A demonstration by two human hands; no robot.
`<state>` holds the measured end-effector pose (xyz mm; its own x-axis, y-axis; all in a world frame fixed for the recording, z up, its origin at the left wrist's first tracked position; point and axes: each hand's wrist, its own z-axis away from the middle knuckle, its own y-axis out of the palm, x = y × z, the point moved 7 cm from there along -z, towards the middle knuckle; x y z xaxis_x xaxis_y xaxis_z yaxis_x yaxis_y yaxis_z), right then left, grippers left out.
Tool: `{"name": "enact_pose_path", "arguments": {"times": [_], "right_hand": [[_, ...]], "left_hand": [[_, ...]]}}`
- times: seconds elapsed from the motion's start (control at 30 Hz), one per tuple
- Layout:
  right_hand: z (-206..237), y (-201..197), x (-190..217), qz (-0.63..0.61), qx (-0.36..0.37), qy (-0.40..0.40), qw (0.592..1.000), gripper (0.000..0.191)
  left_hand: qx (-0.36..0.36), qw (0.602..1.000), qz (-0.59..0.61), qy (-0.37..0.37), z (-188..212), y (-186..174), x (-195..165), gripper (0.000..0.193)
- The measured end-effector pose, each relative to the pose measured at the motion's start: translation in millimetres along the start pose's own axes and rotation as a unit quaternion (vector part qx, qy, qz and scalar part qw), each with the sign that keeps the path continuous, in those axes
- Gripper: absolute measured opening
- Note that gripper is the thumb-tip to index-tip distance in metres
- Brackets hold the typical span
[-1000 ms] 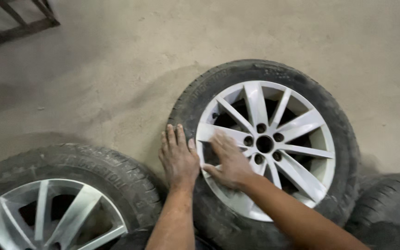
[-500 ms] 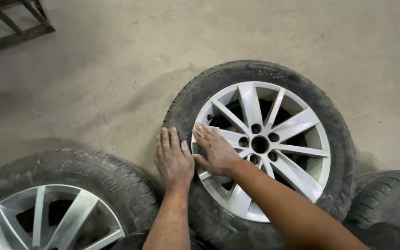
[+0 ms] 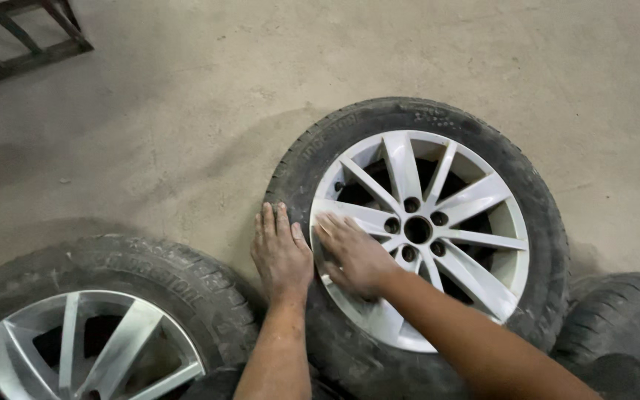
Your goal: The person sands the silver rim of a car tire using a sanding block. They hold the tire steady with one hand while moving the sanding block across the rim's surface with the other hand.
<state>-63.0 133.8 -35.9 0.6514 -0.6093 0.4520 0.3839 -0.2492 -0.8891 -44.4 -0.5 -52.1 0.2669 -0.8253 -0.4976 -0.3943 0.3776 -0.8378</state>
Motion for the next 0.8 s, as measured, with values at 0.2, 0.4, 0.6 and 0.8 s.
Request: {"name": "enact_pose_path", "arguments": {"times": [0.2, 0.4, 0.6, 0.8], "right_hand": [[3, 8, 1, -0.010, -0.008, 0.042, 0.999, 0.076], [-17, 6, -14, 0.011, 0.002, 0.001, 1.000, 0.065], [36, -38, -40, -0.078, -0.008, 0.213, 0.974, 0.060], [27, -73, -28, -0.156, -0.038, 0.304, 0.939, 0.032]], "left_hand": [[0.017, 1.000, -0.009, -0.002, 1, -1, -1, 0.051], [0.014, 1.000, 0.005, -0.012, -2, -2, 0, 0.050], [0.020, 1.000, -0.008, -0.007, -1, 1, 0, 0.052], [0.036, 0.999, -0.011, -0.016, -1, 2, 1, 0.052]]}}
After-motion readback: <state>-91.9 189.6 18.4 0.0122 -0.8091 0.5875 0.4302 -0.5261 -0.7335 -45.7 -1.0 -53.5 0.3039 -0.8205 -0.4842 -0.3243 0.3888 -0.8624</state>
